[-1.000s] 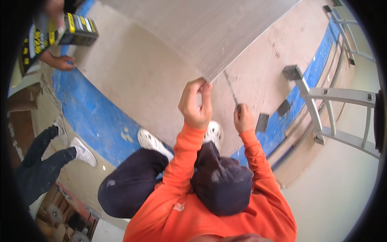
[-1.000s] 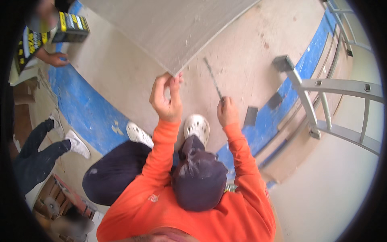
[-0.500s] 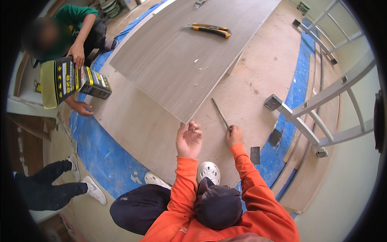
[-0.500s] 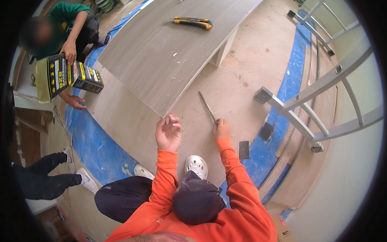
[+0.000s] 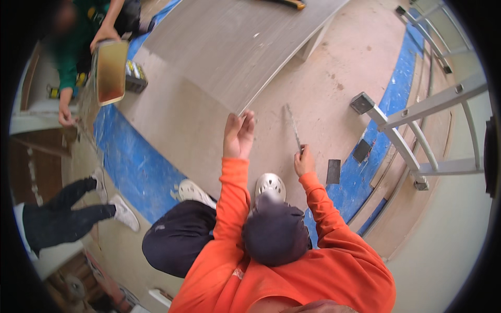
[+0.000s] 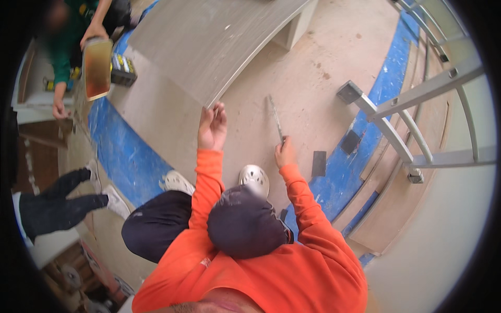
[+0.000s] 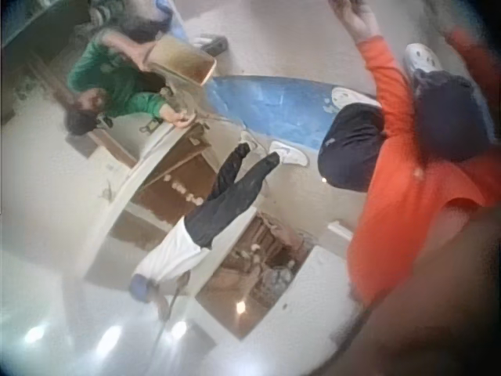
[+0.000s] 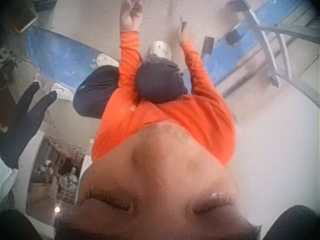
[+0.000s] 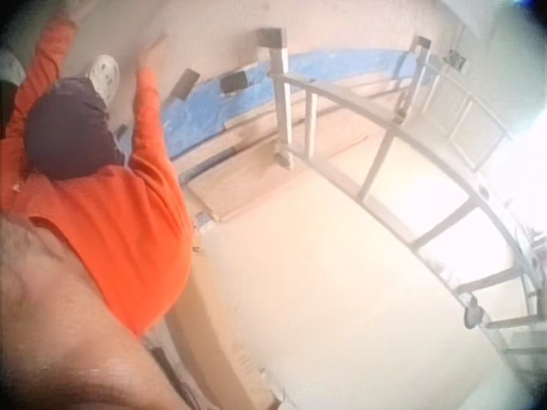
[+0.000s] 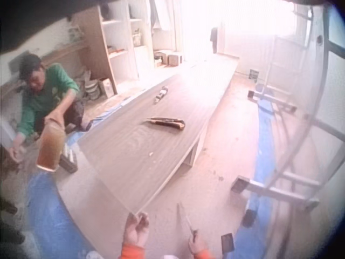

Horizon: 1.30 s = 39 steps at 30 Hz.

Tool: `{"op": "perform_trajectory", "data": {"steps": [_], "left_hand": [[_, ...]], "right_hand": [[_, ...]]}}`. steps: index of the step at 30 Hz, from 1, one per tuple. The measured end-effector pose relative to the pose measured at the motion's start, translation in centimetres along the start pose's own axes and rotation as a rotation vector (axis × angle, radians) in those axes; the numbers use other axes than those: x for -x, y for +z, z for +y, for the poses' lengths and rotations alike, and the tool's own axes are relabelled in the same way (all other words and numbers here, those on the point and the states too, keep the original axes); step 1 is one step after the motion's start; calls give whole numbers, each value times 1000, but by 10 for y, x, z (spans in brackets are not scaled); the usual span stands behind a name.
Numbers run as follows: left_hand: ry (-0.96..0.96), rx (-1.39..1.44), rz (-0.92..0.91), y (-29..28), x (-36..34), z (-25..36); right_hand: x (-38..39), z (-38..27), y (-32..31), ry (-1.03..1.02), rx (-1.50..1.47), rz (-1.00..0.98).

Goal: The person sits on the floor and uses a metal file to smooth the edges of a rectangular tile. They repeatedly file the edges and corners, occasionally pausing to inspect the surface. A second person is visible nearby handling a box of adhesive.

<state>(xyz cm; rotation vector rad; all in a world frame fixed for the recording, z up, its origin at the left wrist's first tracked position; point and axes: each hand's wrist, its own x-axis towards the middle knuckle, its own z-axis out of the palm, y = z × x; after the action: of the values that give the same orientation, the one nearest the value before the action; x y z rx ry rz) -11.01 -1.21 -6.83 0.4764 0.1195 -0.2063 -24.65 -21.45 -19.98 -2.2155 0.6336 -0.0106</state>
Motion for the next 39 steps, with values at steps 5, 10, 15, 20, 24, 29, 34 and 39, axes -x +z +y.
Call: {"op": "perform_trajectory", "data": {"steps": [5,10,15,20,24,29,34,39], "left_hand": [[-65,31,-11,1,-3,6],[-104,-45,-49,2,-10,12],[86,-312,87,18,-2,4],[852,-1159,264,55,18,-16],[856,-1239,367,67,16,-18],[989,-1427,340,55,8,-22],[852,-1074,519,20,3,-31],[489,-822,725,-14,-7,-17]], "right_hand": [[0,0,-18,73,49,-149],[-10,-9,-26,101,163,-275],[-2,-15,-27,85,219,-151],[-10,-6,-10,-81,269,71],[-33,-6,0,-176,290,127],[-83,-74,-49,-260,273,306],[-194,-225,-125,-825,-58,622],[-301,-346,-121,-998,404,530]]}}
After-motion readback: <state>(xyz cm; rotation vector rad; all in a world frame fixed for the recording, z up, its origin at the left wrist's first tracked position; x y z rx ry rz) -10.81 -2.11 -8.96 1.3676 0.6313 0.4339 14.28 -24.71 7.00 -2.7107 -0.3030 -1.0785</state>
